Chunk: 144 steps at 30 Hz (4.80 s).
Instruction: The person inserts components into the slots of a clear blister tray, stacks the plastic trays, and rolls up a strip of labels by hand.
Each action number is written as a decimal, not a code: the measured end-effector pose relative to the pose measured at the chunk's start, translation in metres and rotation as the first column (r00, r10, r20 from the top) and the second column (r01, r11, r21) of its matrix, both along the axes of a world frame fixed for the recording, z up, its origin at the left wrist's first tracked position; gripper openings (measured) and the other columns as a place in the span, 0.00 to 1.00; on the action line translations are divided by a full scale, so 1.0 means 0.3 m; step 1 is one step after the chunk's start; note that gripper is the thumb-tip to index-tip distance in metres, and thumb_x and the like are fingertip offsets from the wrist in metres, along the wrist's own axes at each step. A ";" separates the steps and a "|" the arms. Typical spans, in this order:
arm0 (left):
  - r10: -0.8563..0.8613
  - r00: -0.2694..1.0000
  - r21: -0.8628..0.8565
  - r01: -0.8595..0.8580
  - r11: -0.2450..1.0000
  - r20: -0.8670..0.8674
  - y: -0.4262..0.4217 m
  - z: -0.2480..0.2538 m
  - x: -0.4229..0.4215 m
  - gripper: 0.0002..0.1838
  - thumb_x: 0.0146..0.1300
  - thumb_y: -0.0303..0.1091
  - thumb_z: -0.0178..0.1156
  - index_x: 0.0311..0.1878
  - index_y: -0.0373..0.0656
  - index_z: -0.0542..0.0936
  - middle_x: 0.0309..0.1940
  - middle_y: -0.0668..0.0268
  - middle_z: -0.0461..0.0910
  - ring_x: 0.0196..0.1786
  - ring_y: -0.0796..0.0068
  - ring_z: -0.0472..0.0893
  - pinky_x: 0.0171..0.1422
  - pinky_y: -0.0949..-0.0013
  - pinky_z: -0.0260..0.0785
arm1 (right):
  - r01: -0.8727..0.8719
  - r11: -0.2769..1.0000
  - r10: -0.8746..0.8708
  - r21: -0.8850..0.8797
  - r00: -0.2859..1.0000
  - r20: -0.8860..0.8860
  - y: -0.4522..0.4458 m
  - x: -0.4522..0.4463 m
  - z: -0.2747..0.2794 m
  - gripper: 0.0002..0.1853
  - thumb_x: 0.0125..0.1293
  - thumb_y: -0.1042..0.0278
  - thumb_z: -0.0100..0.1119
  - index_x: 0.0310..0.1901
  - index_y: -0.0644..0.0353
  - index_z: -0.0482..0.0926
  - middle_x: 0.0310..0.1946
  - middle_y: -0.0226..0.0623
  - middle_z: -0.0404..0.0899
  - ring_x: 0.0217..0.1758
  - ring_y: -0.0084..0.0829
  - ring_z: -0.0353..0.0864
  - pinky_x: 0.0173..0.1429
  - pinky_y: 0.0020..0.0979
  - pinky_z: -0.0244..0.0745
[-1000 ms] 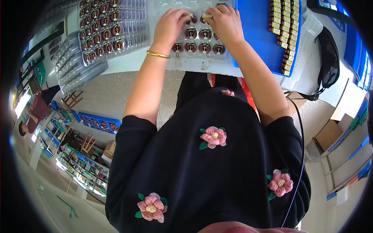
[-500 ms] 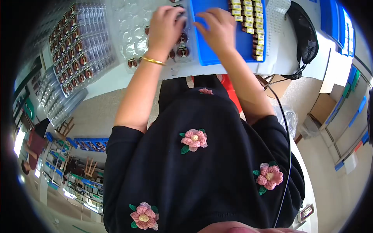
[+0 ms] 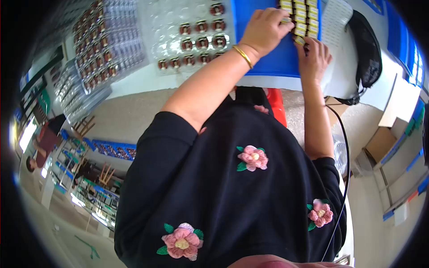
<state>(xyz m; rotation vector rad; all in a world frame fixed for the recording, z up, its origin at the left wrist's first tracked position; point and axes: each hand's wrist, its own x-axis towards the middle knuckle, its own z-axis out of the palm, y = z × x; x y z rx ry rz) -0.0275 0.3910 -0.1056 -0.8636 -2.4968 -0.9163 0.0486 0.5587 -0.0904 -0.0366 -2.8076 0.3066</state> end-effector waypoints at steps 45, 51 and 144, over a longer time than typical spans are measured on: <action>0.021 0.930 0.051 -0.042 0.998 0.367 -0.208 0.096 -0.043 0.14 0.60 0.33 0.65 0.50 0.47 0.81 0.44 0.61 0.78 0.47 0.59 0.79 0.53 0.61 0.73 | -0.023 0.998 0.020 -0.061 0.998 -0.059 -0.099 -0.044 0.052 0.17 0.56 0.57 0.71 0.47 0.47 0.81 0.46 0.29 0.78 0.50 0.38 0.76 0.55 0.41 0.68; -0.078 0.846 0.196 -0.032 0.980 0.528 -0.010 0.095 -0.081 0.11 0.65 0.39 0.60 0.42 0.41 0.79 0.42 0.54 0.79 0.46 0.50 0.79 0.51 0.56 0.72 | -0.003 0.999 0.004 -0.037 1.000 0.026 -0.010 -0.046 0.014 0.16 0.58 0.58 0.69 0.48 0.46 0.80 0.47 0.25 0.78 0.51 0.34 0.75 0.55 0.38 0.67; 0.296 0.929 -0.234 -0.244 0.941 0.223 -0.486 0.091 -0.191 0.22 0.58 0.32 0.67 0.57 0.48 0.78 0.54 0.57 0.74 0.50 0.55 0.78 0.58 0.58 0.72 | -0.215 0.930 0.188 -0.299 0.975 -0.118 -0.454 -0.340 0.018 0.15 0.52 0.61 0.72 0.42 0.51 0.83 0.43 0.32 0.78 0.50 0.39 0.76 0.52 0.41 0.68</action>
